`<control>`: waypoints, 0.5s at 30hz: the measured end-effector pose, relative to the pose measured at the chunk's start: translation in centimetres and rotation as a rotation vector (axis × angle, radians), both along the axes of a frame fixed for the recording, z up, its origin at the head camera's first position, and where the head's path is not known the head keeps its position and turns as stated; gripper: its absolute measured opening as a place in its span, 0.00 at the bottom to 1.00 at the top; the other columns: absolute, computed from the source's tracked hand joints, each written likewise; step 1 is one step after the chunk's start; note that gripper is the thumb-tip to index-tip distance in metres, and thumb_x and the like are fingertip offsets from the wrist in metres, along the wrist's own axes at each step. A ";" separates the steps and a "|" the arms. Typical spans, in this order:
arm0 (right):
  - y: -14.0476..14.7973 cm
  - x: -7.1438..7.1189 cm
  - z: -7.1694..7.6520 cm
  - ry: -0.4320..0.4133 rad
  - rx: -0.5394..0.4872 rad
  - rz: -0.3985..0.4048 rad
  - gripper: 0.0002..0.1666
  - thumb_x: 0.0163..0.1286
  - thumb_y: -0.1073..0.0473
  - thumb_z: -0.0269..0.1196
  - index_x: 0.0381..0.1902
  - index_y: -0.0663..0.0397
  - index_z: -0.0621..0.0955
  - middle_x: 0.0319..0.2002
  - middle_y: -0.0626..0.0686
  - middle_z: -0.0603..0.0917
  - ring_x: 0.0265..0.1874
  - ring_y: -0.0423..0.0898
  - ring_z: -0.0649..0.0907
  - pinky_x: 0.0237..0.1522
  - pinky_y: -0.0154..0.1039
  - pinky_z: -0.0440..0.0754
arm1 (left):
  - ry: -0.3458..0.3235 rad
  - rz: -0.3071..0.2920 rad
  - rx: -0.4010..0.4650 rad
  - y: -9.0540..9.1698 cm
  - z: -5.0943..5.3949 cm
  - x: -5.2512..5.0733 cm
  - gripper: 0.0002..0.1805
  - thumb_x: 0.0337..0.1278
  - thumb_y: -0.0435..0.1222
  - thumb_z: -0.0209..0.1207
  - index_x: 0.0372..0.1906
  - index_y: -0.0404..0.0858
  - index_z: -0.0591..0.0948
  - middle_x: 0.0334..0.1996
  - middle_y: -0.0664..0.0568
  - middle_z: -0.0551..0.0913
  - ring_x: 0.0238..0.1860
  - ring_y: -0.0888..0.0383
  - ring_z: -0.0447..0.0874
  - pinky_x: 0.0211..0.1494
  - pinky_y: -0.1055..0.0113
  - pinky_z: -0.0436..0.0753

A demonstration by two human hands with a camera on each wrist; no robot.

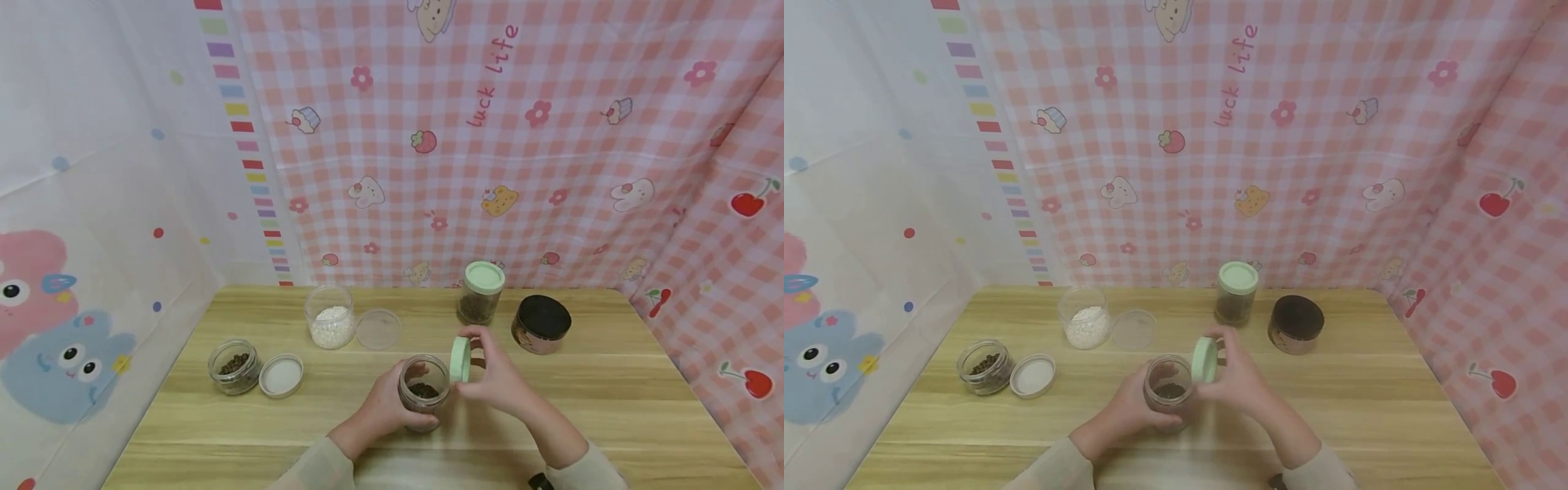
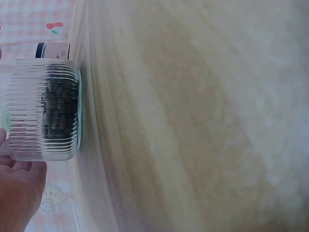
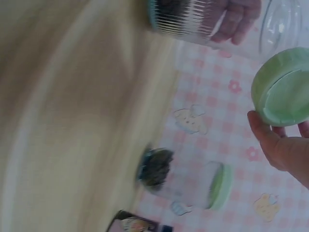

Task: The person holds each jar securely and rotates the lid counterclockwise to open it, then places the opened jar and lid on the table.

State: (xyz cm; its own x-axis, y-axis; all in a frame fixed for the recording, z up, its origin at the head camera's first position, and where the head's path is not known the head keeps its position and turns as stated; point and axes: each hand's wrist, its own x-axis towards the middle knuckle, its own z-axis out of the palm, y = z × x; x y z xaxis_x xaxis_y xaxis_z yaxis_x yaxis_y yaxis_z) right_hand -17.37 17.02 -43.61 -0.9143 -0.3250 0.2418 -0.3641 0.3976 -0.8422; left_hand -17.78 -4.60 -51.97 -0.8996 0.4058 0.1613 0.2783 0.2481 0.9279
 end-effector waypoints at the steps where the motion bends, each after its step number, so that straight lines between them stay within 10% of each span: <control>1: 0.2 0.0 -0.2 -0.011 0.003 -0.018 0.44 0.40 0.74 0.70 0.56 0.60 0.64 0.51 0.58 0.69 0.49 0.55 0.71 0.50 0.49 0.80 | -0.002 0.000 0.001 0.0 0.0 0.0 0.49 0.24 0.42 0.80 0.62 0.40 0.70 0.57 0.50 0.78 0.59 0.51 0.75 0.65 0.53 0.70; 15: 1.6 0.1 -3.9 -0.155 0.116 -0.019 0.42 0.41 0.65 0.76 0.52 0.61 0.66 0.53 0.62 0.72 0.52 0.61 0.76 0.55 0.60 0.74 | -0.010 0.009 -0.018 0.0 0.1 0.0 0.48 0.25 0.45 0.79 0.61 0.40 0.70 0.57 0.51 0.79 0.59 0.55 0.75 0.65 0.58 0.70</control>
State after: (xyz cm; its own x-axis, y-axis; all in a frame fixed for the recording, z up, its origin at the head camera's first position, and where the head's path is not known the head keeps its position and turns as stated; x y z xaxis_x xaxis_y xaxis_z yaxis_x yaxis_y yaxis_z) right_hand -17.23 18.61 -47.49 -0.9437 -0.3252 0.0600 -0.2257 0.5006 -0.8358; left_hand -17.74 -4.65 -51.91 -0.9047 0.4007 0.1448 0.2665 0.2671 0.9261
